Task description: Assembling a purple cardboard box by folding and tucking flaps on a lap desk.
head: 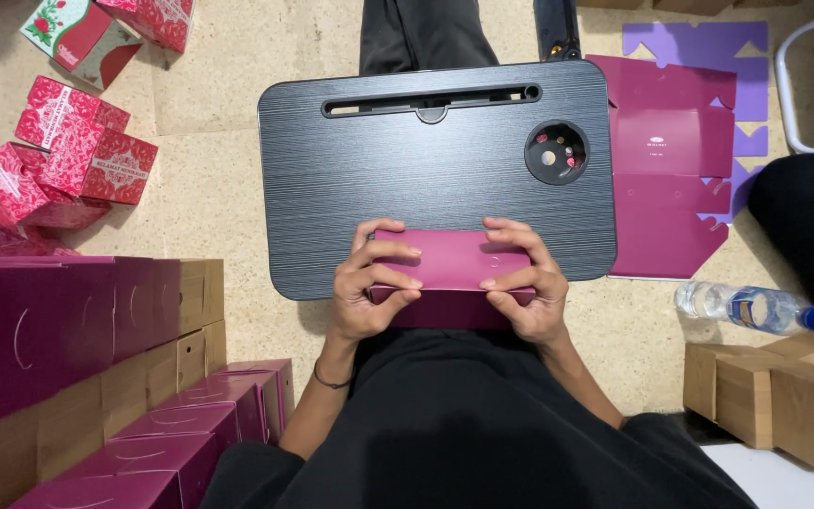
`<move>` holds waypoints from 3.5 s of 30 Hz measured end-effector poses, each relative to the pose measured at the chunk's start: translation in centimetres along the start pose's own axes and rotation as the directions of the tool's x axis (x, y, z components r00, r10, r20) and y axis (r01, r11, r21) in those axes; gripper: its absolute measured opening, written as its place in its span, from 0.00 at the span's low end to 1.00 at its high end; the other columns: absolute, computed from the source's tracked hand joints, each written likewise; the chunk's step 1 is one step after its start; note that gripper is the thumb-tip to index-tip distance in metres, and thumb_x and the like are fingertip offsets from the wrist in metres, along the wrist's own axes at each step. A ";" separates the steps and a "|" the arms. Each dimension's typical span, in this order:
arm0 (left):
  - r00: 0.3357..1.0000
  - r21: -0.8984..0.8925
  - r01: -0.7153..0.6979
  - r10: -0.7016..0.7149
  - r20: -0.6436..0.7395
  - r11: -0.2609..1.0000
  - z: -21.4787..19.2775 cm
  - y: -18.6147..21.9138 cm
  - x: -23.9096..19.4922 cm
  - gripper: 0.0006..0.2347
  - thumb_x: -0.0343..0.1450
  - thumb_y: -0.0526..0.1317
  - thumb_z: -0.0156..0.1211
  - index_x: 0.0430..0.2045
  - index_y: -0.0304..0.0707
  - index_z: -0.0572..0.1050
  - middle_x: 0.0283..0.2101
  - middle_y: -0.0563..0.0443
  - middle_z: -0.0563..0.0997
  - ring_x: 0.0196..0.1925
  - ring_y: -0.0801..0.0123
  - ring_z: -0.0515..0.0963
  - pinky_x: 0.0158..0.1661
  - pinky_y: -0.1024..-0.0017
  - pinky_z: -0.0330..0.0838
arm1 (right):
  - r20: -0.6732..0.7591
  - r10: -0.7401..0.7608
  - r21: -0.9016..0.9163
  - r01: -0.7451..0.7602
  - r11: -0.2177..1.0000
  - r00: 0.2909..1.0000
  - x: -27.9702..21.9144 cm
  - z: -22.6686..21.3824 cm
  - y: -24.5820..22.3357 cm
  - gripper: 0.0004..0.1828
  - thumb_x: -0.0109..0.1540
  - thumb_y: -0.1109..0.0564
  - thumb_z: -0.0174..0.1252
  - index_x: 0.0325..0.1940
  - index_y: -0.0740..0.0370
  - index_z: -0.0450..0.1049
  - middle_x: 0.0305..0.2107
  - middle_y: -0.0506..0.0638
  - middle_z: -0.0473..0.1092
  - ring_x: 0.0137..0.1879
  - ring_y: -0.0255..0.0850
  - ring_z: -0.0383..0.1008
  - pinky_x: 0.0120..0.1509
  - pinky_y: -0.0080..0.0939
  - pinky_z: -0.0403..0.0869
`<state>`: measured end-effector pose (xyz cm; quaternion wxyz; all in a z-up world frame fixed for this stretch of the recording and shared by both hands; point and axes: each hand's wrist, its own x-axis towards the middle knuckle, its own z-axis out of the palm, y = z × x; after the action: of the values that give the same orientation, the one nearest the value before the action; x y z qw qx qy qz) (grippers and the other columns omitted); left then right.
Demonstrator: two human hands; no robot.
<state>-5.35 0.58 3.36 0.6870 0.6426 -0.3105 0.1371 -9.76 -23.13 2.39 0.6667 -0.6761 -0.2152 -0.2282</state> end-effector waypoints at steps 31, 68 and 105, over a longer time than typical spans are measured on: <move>0.768 -0.308 0.249 -0.380 -0.514 0.918 -1.9 -2.4 0.0 0.08 0.75 0.41 0.60 0.40 0.37 0.74 0.67 0.41 0.65 0.63 0.55 0.73 0.66 0.55 0.62 | 0.226 0.570 0.071 -0.596 0.800 0.790 0.8 -2.1 2.3 0.38 0.58 0.62 0.63 0.70 0.72 0.59 0.61 0.61 0.66 0.64 0.51 0.71 0.64 0.48 0.72; 0.783 -0.241 0.448 -0.508 -0.358 0.861 4.5 -6.3 1.2 0.05 0.73 0.39 0.59 0.39 0.43 0.77 0.64 0.47 0.71 0.56 0.71 0.78 0.51 0.77 0.76 | 0.906 0.422 -0.280 -0.691 0.667 0.040 15.3 25.9 -18.2 0.31 0.53 0.37 0.57 0.54 0.54 0.70 0.18 0.42 0.72 0.25 0.27 0.71 0.35 0.30 0.68; 0.790 -0.272 0.438 -0.511 -0.338 0.857 4.3 -6.8 0.7 0.04 0.72 0.38 0.59 0.38 0.41 0.77 0.63 0.45 0.71 0.57 0.69 0.78 0.52 0.76 0.76 | 0.935 -0.134 0.198 -0.172 0.965 0.327 7.2 28.4 -14.2 0.31 0.62 0.32 0.44 0.49 0.62 0.62 0.42 0.55 0.68 0.46 0.50 0.71 0.53 0.49 0.68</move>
<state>-1.91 -4.67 -1.78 0.8024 0.5939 -0.0030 0.0587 -11.85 5.42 17.86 0.5030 -0.5906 -0.5816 0.2448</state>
